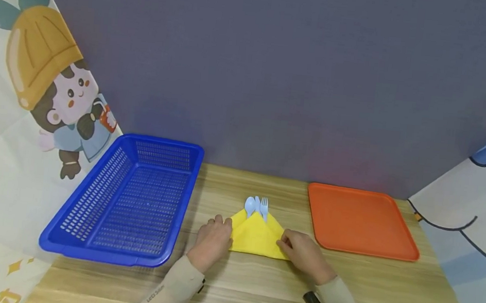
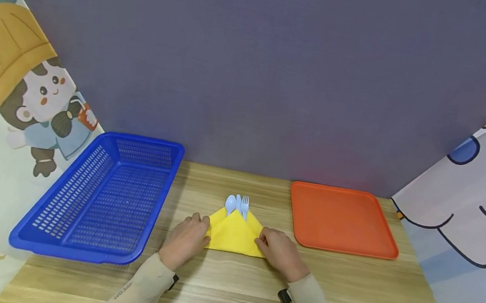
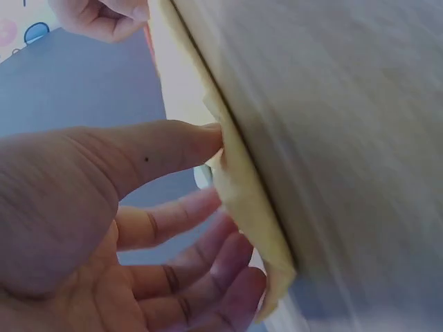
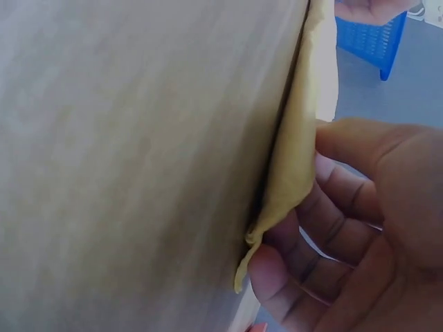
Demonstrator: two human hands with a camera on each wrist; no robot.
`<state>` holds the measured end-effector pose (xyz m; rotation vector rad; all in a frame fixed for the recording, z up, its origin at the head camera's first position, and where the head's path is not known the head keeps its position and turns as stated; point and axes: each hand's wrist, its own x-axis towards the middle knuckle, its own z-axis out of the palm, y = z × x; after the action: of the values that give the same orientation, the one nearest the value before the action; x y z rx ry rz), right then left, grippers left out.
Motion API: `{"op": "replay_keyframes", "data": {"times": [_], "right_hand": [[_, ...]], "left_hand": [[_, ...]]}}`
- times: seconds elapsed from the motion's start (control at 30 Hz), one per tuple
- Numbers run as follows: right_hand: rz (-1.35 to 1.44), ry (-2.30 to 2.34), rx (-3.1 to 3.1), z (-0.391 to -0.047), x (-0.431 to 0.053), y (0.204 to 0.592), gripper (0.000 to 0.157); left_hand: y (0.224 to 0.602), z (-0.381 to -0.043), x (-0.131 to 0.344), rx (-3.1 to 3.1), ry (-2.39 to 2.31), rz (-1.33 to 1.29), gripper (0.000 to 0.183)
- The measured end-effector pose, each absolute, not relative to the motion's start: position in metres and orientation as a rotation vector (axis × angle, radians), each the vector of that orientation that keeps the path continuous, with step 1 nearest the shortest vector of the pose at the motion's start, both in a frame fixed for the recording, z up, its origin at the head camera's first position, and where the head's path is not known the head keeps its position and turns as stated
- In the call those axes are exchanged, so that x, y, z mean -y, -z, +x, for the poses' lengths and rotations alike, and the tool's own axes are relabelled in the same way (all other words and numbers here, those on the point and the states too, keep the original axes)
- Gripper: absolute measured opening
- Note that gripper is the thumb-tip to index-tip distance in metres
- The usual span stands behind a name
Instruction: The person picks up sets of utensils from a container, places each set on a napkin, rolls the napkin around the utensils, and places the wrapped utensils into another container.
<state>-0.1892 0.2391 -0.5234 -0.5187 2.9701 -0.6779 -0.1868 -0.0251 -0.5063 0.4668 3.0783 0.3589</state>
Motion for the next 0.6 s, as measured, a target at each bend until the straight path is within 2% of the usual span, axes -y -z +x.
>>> {"op": "replay_keyframes", "data": {"times": [0.17, 0.4, 0.6], "right_hand": [[-0.501, 0.669, -2.968, -0.189, -0.238, 0.522, 0.019], [-0.474, 0.661, -2.982, -0.190, -0.237, 0.522, 0.020], [-0.467, 0.654, -2.976, -0.191, -0.236, 0.522, 0.021]], "left_hand": [[0.498, -0.183, 0.016, -3.100, -0.344, 0.530, 0.044], [0.492, -0.173, -0.004, -2.897, -0.313, 1.082, 0.036], [0.499, -0.166, -0.014, -2.805, -0.217, 1.031, 0.048]]}}
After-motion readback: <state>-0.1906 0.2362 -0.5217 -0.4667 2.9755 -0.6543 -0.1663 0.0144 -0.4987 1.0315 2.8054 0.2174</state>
